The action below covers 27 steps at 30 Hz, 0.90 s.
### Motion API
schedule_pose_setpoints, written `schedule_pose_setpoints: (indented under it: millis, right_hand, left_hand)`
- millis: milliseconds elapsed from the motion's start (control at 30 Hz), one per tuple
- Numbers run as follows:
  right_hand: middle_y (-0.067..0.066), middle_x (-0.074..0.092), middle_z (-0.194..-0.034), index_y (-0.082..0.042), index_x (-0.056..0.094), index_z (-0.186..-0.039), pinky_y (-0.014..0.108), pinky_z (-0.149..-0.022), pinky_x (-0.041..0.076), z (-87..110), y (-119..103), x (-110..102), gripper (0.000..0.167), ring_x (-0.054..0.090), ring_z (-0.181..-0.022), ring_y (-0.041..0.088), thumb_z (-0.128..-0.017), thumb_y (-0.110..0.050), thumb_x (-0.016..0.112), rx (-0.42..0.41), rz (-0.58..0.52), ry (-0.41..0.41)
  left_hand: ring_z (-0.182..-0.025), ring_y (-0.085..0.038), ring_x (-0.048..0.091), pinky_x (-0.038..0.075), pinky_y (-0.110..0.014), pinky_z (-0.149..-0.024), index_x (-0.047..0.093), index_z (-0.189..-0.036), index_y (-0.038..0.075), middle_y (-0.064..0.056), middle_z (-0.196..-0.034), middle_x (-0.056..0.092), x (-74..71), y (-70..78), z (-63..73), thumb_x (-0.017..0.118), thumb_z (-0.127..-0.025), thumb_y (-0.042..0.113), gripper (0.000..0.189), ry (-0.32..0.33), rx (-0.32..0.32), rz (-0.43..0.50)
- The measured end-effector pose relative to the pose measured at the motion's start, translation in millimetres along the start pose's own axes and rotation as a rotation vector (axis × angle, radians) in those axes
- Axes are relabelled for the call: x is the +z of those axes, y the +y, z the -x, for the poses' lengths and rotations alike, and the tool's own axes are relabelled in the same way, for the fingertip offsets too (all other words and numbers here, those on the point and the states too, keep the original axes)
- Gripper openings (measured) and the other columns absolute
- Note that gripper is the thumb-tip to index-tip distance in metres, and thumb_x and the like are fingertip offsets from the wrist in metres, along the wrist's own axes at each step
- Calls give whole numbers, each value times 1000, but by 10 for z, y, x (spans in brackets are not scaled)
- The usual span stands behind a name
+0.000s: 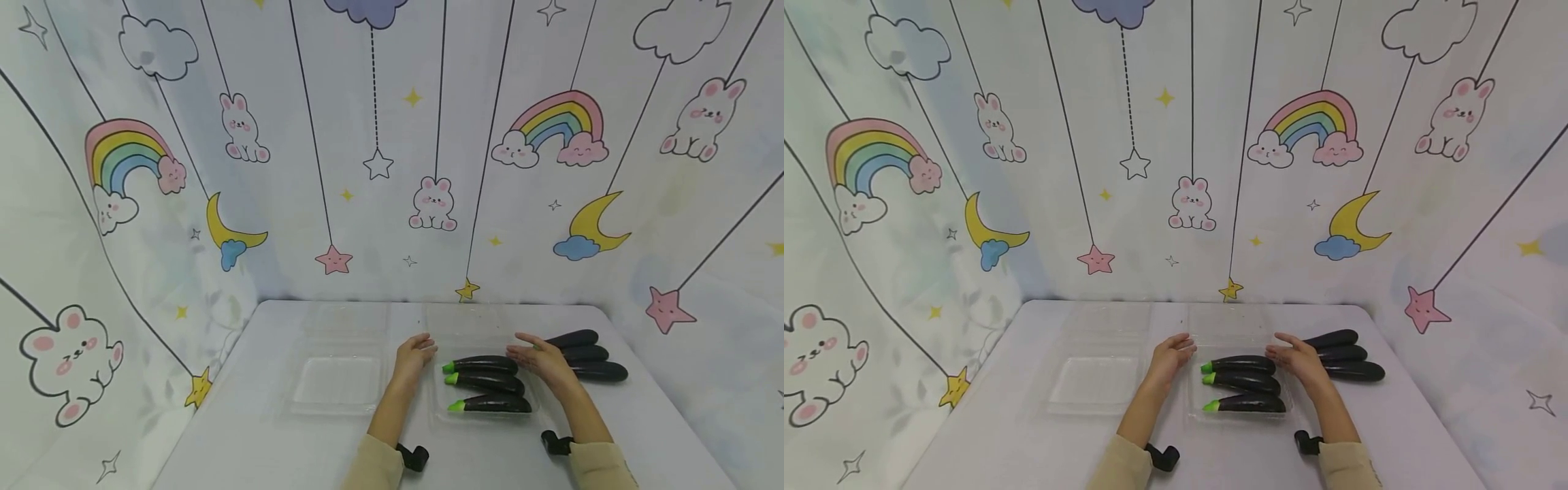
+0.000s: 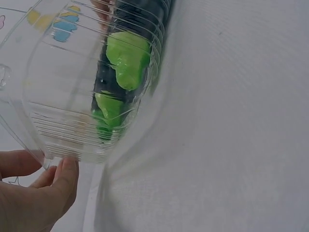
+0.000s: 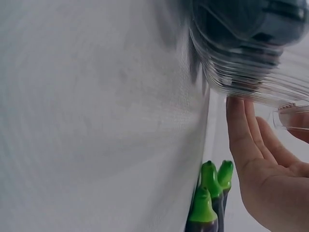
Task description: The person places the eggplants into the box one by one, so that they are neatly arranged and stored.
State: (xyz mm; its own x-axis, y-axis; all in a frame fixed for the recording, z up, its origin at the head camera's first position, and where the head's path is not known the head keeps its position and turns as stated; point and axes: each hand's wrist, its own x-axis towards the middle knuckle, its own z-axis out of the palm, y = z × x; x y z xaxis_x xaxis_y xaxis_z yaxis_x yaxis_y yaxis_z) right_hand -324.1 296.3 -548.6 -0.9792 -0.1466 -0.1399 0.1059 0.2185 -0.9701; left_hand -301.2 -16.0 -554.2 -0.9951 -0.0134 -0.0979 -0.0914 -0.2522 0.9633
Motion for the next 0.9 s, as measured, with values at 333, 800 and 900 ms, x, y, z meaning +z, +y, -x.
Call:
schedule_pose_setpoints:
  millis: [333, 800, 900]
  right_hand:
    - [28, 57, -145, 3, 27, -162, 34, -105, 53, 0, 4, -24, 56, 61, -132, 34, -112, -13, 47, -5, -34, -25]
    - [28, 58, -143, 1, 24, -161, 29, -101, 53, 0, 0, -22, 58, 65, -127, 28, -111, -12, 49, 2, -70, -26]
    - [29, 58, -144, 1, 23, -161, 29, -101, 53, -2, 2, -29, 57, 64, -128, 29, -111, -11, 48, 3, -71, -37]
  left_hand:
    - [-127, -38, 62, 52, -36, -106, 49, -145, -12, -28, -135, 61, -23, -10, -24, 58, -97, -11, 49, 1, -23, 26]
    - [-126, -38, 62, 51, -39, -107, 51, -144, -9, -29, -135, 61, -33, -27, -18, 57, -99, -10, 45, -5, -18, 61]
    - [-126, -38, 63, 52, -39, -107, 53, -143, -8, -29, -135, 61, -48, -32, -12, 57, -99, -10, 45, -6, -12, 57]
